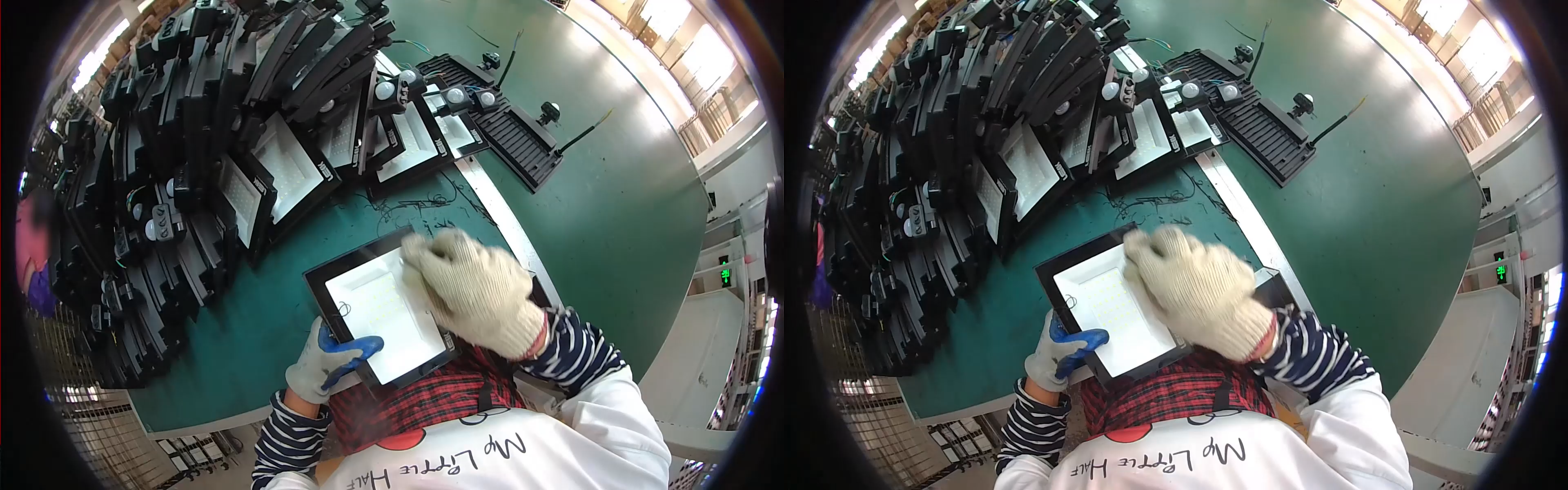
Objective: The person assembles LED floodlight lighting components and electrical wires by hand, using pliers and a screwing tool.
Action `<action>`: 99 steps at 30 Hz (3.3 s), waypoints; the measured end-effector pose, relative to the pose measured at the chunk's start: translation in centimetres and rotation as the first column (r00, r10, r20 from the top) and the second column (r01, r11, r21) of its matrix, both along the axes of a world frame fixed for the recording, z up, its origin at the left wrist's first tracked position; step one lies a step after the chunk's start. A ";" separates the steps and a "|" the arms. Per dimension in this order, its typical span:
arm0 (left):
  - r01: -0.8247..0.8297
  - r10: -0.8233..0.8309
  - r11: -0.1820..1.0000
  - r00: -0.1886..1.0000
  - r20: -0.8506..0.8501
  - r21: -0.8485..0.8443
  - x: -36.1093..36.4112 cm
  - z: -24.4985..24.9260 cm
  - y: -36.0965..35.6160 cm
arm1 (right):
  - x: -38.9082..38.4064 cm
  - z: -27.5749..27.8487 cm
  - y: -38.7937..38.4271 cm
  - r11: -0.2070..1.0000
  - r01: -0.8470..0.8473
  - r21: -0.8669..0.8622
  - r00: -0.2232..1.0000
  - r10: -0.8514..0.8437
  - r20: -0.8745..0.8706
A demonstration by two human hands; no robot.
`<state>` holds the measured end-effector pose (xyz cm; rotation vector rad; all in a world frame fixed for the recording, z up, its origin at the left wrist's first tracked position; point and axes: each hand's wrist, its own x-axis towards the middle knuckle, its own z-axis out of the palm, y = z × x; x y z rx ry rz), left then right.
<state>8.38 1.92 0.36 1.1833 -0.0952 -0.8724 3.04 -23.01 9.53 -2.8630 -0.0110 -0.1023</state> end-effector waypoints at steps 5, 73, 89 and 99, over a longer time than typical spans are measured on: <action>-0.031 0.031 0.999 0.999 -0.020 0.009 -0.7 -0.7 0.6 | 1.3 0.1 -0.3 0.996 -0.054 -0.073 0.991 0.063 0.122; -0.403 0.429 0.809 0.902 -0.040 -0.428 0.8 4.5 -4.3 | -1.4 -3.0 -2.9 0.126 0.319 0.939 0.940 -0.169 -0.297; -0.329 0.330 0.923 0.944 -0.030 -0.198 -4.9 -4.8 -3.4 | -3.6 -3.1 3.1 -0.220 0.323 0.920 0.933 -0.086 -0.348; -0.548 0.513 0.834 0.726 0.458 -0.065 0.0 -2.8 0.8 | -3.4 0.7 -0.6 0.641 -0.058 0.766 0.985 -0.089 0.149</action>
